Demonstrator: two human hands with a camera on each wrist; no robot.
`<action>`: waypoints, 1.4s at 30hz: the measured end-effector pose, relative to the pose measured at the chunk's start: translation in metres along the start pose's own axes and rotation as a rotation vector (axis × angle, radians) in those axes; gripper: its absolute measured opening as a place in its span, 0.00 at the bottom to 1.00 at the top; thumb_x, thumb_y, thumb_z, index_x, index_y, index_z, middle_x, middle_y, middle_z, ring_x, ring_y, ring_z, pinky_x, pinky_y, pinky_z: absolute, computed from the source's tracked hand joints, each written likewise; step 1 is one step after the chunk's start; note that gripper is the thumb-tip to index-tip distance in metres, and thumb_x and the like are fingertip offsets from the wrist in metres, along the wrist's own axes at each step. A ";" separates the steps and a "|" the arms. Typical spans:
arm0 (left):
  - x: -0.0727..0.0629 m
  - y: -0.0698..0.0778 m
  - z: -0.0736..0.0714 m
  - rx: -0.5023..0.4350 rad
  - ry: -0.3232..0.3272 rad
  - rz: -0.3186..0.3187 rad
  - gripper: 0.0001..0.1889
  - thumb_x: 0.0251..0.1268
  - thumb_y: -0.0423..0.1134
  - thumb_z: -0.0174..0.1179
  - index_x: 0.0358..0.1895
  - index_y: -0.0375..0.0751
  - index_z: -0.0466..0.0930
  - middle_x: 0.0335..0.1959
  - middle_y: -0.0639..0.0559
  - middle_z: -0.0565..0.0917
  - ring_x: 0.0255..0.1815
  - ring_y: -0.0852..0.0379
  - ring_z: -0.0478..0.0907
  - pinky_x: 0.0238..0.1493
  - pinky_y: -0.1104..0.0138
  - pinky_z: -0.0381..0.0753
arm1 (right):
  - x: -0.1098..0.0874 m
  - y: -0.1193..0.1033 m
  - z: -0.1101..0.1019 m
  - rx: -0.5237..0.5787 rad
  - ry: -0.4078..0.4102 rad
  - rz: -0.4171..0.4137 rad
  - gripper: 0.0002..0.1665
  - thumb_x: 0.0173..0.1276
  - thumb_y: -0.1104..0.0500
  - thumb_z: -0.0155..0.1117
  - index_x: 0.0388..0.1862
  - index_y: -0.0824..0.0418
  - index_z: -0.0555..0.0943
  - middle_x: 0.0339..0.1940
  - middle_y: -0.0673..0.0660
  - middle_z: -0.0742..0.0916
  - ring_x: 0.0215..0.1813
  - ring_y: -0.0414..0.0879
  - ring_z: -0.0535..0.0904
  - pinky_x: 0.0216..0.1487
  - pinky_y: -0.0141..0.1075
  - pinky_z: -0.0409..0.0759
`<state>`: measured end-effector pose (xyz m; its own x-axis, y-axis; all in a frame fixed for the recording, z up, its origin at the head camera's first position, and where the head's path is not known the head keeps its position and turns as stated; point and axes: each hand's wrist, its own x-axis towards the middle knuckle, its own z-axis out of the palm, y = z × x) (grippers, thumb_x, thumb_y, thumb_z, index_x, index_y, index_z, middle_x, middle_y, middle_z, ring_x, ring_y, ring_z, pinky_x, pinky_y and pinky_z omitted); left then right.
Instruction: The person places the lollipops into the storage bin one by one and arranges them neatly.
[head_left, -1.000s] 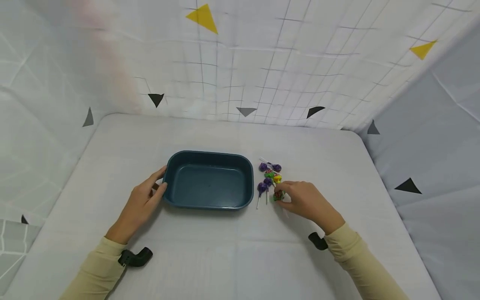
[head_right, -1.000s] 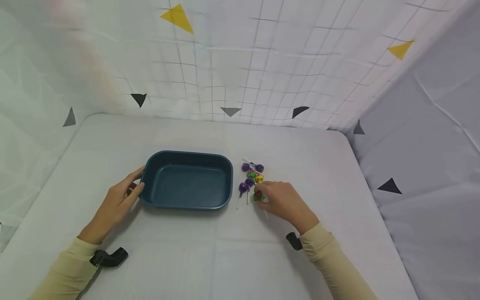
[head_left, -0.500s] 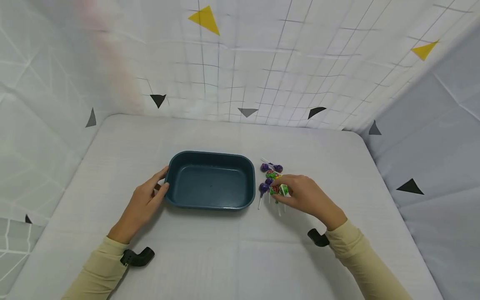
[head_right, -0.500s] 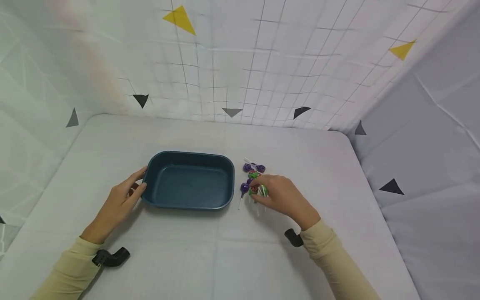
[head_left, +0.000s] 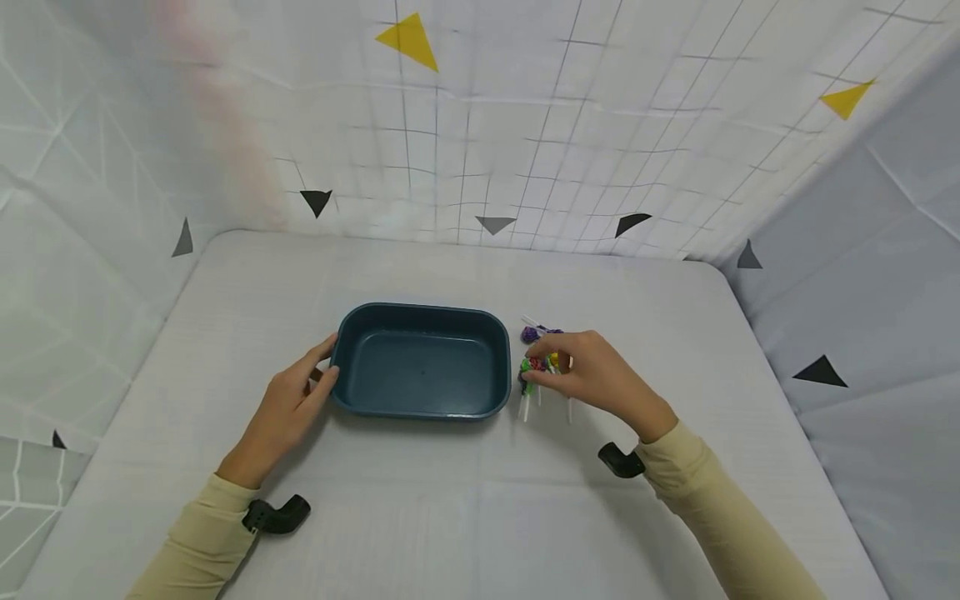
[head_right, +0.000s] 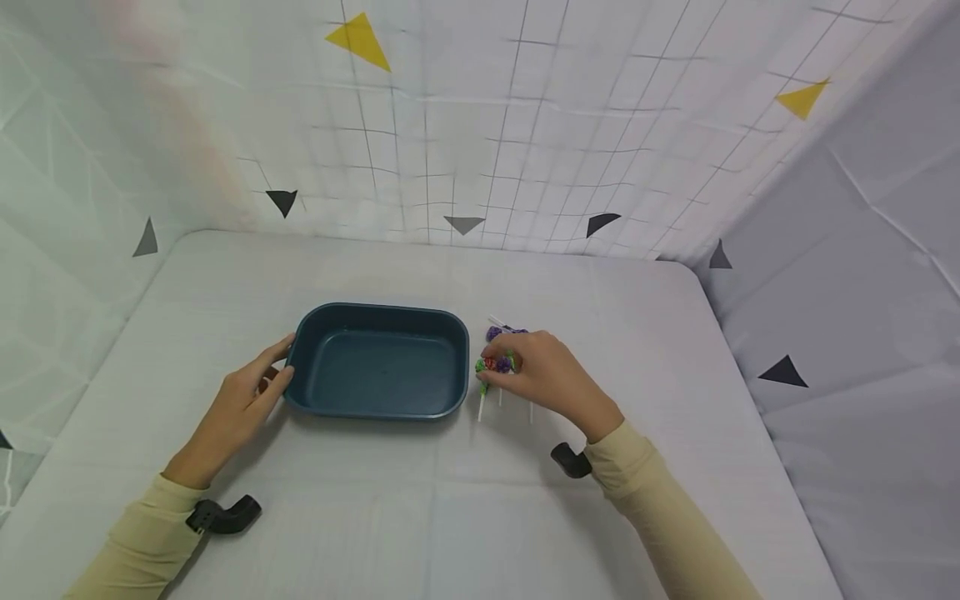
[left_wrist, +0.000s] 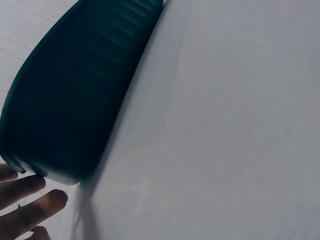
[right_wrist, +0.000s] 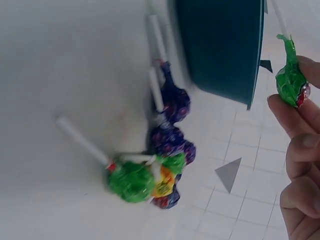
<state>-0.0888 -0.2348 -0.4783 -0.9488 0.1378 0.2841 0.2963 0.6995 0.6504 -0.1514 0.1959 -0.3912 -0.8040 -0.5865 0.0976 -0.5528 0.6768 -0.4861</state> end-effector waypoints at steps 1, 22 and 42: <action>0.000 0.000 0.000 -0.001 0.001 0.002 0.27 0.83 0.42 0.51 0.80 0.42 0.64 0.67 0.40 0.81 0.39 0.56 0.80 0.34 0.68 0.74 | 0.002 -0.001 0.000 0.007 0.001 0.003 0.13 0.62 0.52 0.80 0.44 0.51 0.89 0.29 0.44 0.89 0.24 0.40 0.74 0.24 0.31 0.70; -0.003 -0.001 0.001 0.003 -0.010 -0.020 0.28 0.84 0.43 0.50 0.80 0.43 0.63 0.69 0.41 0.79 0.42 0.54 0.81 0.36 0.66 0.75 | 0.050 -0.019 0.011 0.073 -0.068 0.030 0.09 0.65 0.50 0.77 0.42 0.50 0.89 0.37 0.44 0.92 0.26 0.42 0.78 0.29 0.35 0.76; -0.002 0.002 -0.001 0.008 -0.009 -0.017 0.28 0.84 0.44 0.51 0.80 0.42 0.63 0.64 0.41 0.82 0.38 0.55 0.80 0.35 0.66 0.76 | 0.088 -0.044 0.018 0.062 -0.151 -0.007 0.10 0.67 0.47 0.75 0.42 0.49 0.89 0.39 0.43 0.92 0.39 0.38 0.84 0.40 0.37 0.80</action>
<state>-0.0864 -0.2342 -0.4769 -0.9546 0.1322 0.2668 0.2795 0.7070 0.6496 -0.1942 0.1060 -0.3772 -0.7554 -0.6547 -0.0277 -0.5404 0.6463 -0.5388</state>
